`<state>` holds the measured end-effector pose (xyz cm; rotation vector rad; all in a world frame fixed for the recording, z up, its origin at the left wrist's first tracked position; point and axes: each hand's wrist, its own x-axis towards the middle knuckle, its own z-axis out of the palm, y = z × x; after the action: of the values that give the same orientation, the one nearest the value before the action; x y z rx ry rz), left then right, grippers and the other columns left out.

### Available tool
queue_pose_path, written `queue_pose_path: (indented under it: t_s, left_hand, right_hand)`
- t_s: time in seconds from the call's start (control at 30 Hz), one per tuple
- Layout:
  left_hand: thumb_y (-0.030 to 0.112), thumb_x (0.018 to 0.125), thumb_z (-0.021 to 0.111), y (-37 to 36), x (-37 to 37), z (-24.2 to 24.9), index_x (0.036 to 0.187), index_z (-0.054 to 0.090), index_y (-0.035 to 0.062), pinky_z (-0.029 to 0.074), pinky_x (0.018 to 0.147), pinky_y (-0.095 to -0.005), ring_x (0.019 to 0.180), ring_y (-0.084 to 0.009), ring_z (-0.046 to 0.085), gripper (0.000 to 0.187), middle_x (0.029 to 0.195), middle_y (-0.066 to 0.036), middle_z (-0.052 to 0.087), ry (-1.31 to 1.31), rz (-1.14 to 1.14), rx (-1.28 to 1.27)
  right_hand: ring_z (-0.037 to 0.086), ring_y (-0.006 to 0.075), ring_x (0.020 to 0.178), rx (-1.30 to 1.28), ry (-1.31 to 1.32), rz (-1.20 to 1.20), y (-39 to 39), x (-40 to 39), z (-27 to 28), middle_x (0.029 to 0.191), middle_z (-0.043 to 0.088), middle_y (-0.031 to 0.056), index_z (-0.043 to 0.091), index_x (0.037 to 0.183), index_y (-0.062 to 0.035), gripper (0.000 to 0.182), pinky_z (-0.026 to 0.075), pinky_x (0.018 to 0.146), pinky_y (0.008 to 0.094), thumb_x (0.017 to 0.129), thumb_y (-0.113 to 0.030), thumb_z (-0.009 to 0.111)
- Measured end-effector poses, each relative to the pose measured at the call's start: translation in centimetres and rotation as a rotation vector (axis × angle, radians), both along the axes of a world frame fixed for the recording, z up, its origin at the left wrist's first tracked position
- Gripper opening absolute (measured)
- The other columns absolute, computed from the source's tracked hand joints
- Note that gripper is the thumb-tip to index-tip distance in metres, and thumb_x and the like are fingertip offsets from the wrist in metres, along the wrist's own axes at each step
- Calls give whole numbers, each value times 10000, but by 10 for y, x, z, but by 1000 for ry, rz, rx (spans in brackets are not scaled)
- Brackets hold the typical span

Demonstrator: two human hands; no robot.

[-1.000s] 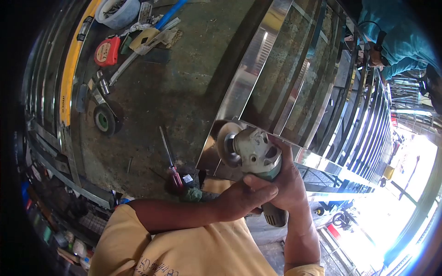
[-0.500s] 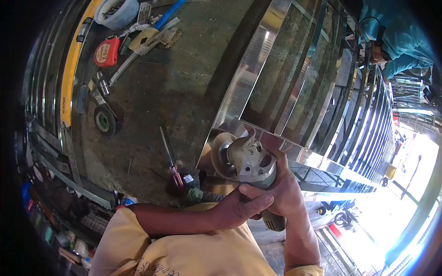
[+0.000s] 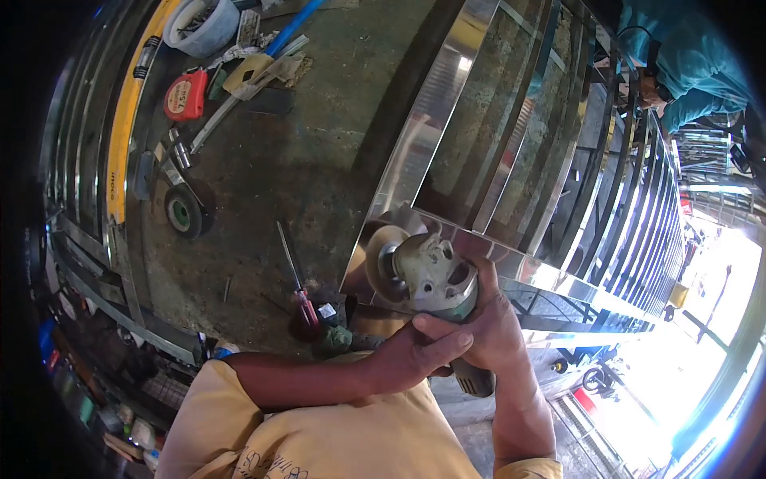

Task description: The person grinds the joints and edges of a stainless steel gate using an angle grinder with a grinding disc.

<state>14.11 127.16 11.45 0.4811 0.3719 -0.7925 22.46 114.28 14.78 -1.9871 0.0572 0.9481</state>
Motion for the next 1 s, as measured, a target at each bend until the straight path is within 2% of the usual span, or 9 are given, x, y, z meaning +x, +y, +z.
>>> queue_pose_path:
  t_s: [0.1, 0.17, 0.27, 0.33, 0.43, 0.53, 0.7, 0.87, 1.0]
  left_hand:
    - [517, 966, 619, -7, -18, 0, 1155, 633, 90, 472, 758, -280, 912, -78, 546, 467, 1001, 10, 599, -48, 33, 84]
    - [477, 960, 649, -14, -33, -1, 1243, 567, 40, 479, 855, -309, 995, -131, 566, 527, 1084, -55, 610, -52, 5, 83]
    - [465, 952, 669, -10, -36, 2, 1312, 518, 7, 461, 970, -328, 1103, -165, 568, 602, 1181, -100, 609, -33, 14, -18]
    - [450, 953, 672, -7, -33, 2, 1324, 512, 8, 462, 971, -326, 1109, -164, 570, 599, 1187, -100, 605, -50, -4, -35]
    - [401, 1005, 615, -5, -21, 13, 1042, 702, 25, 441, 917, -305, 1024, -85, 525, 388, 1020, 11, 634, 43, 105, 38]
    - [395, 952, 684, 1, -15, 6, 1287, 541, 11, 475, 942, -319, 1086, -161, 578, 529, 1153, -96, 621, 5, 31, 32]
    - [401, 951, 682, 0, -12, -3, 1258, 562, 12, 477, 940, -320, 1065, -164, 586, 510, 1142, -94, 627, -38, -15, 14]
    - [474, 987, 609, 2, 2, 0, 958, 660, 56, 405, 659, -272, 774, -72, 496, 423, 815, 21, 553, -133, 51, 119]
    - [498, 967, 622, 5, 13, -1, 1134, 594, 82, 422, 645, -270, 790, -75, 511, 449, 882, 5, 562, -85, 26, 58]
  right_hand:
    - [665, 310, 1085, -197, -22, 165, -5, -6, 11, 1143, 668, 209, 375, 1403, -27, 1022, 519, 919, 383, 653, -456, 922]
    - [674, 334, 1085, -216, -52, 196, -8, -16, 12, 1130, 675, 218, 384, 1388, -21, 1035, 528, 909, 401, 638, -486, 924]
    - [663, 256, 999, -156, -78, 158, -14, -30, 11, 1094, 670, 168, 392, 1372, 1, 983, 518, 876, 373, 662, -432, 916]
    - [660, 253, 1009, -142, -82, 133, -11, -29, 12, 1103, 668, 165, 388, 1378, -5, 983, 516, 882, 368, 663, -425, 916]
    - [677, 293, 1052, -84, -51, 56, -8, -24, 8, 1130, 674, 186, 389, 1379, -13, 1006, 531, 893, 385, 643, -435, 930]
    - [685, 295, 1060, -110, -103, 95, -11, -21, 1, 1147, 676, 188, 385, 1380, -17, 1016, 536, 900, 392, 635, -429, 940]
    - [648, 218, 1028, -44, -99, 82, -7, -16, -1, 1140, 659, 143, 366, 1385, -12, 950, 518, 890, 347, 699, -376, 913]
    - [651, 220, 1033, -104, -112, 85, -7, -8, 1, 1140, 663, 151, 349, 1396, -10, 955, 523, 874, 350, 713, -383, 903]
    - [632, 256, 1124, -8, -28, -50, 1, -2, 3, 1201, 642, 165, 333, 1451, -37, 982, 503, 961, 371, 709, -316, 912]
